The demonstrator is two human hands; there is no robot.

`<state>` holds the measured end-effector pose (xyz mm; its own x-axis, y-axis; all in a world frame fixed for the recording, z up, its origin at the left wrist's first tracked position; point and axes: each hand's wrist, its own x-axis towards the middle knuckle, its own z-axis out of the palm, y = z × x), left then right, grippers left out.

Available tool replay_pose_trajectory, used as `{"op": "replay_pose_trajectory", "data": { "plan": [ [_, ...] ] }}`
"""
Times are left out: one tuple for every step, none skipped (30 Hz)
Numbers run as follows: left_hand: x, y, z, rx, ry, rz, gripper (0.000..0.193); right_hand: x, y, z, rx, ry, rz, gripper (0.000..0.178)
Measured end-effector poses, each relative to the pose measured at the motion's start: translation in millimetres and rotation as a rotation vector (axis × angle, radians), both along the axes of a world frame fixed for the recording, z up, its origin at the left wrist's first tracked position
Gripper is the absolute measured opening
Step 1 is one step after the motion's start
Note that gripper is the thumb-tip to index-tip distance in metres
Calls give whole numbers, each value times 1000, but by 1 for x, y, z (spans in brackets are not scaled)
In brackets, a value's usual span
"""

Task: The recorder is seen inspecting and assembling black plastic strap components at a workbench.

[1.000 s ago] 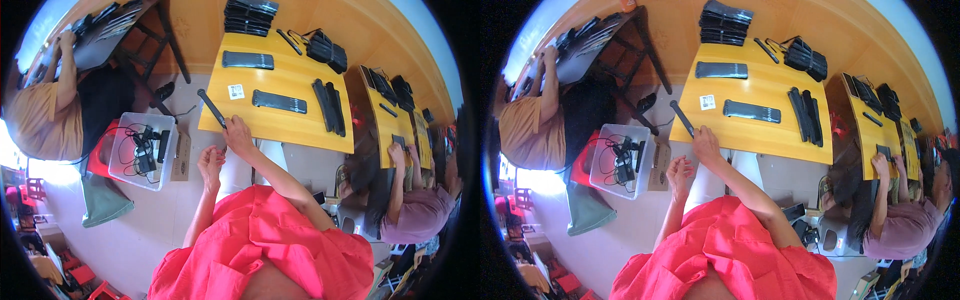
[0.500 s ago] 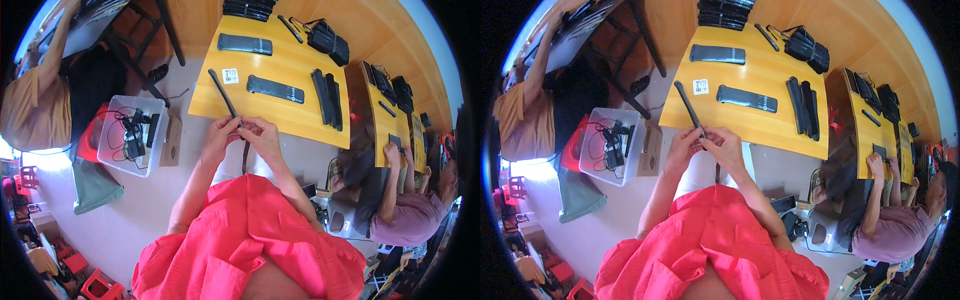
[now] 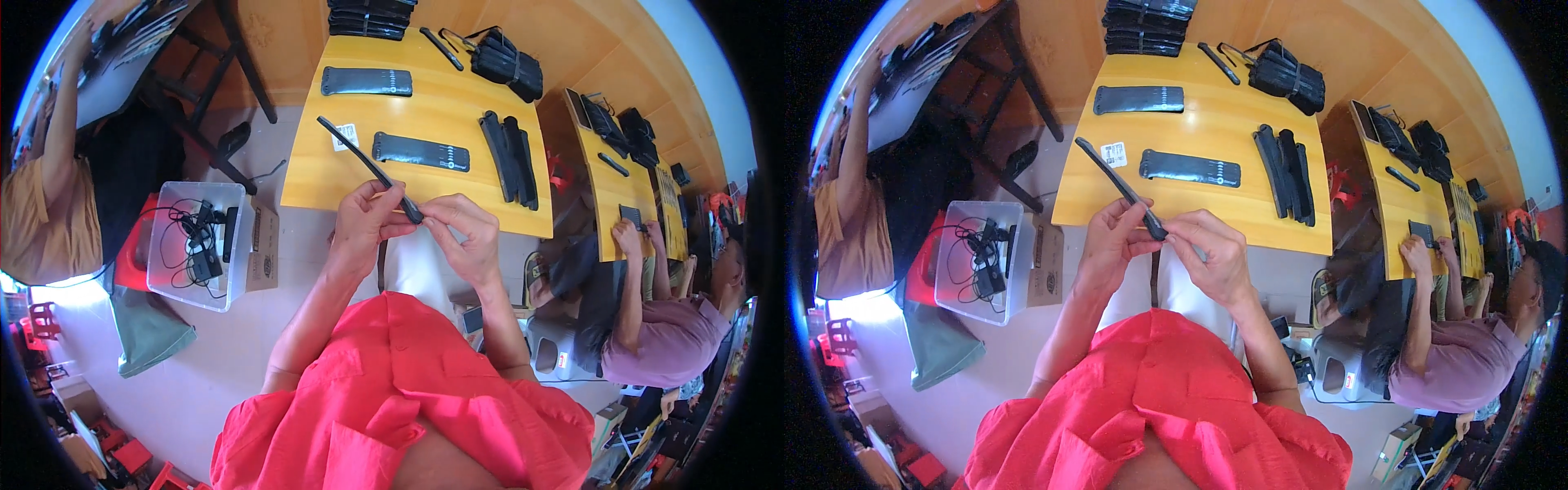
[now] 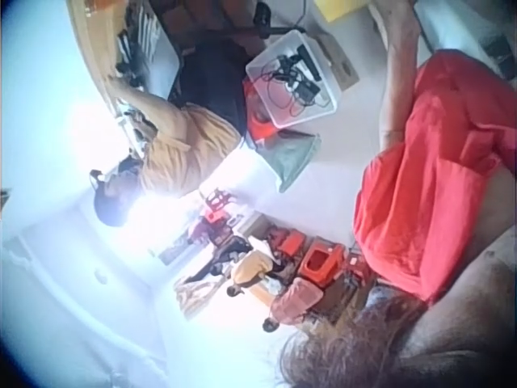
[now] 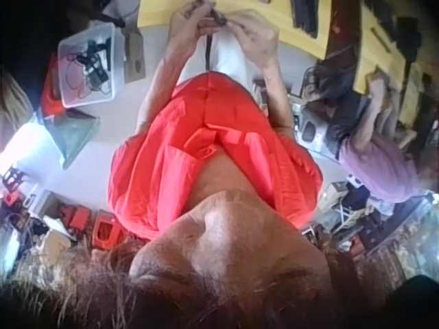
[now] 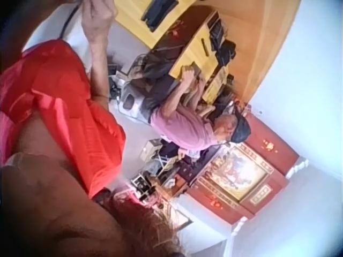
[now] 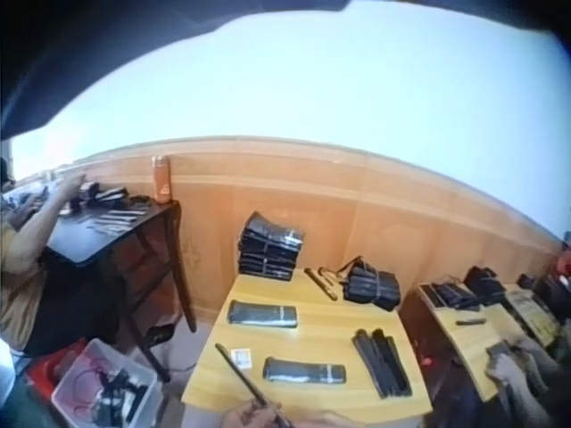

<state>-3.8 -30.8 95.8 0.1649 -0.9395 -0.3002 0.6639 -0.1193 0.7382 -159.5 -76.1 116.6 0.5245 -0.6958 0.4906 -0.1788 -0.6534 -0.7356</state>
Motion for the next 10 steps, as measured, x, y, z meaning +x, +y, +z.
{"op": "replay_pose_trajectory", "data": {
  "plan": [
    [-1,0,1,-5,3,1,27,-1,-1,1,-5,3,1,18],
    [-3,1,2,-29,-16,-8,26,-2,-1,2,-48,20,-4,18],
    [-5,1,3,-52,-34,-15,27,-2,-3,3,-90,37,-8,18],
    [-5,0,4,-55,-31,-12,27,-2,-3,4,-93,40,-4,18],
    [-6,0,5,-53,-37,-12,29,-3,-4,5,-143,66,-10,18],
    [-6,-1,5,-50,-43,-12,31,-3,-4,7,-193,91,-16,18],
    [-6,-1,6,-52,-41,-8,31,-3,-5,8,-195,93,-12,18],
    [-5,-2,6,-60,-61,-20,31,-3,-6,9,-244,103,-10,17],
    [-4,-3,7,-69,-81,-31,31,-3,-6,10,-293,113,-9,17],
    [-4,-3,7,-57,-108,-38,32,-3,-7,11,-316,124,1,19]
  ]
}}
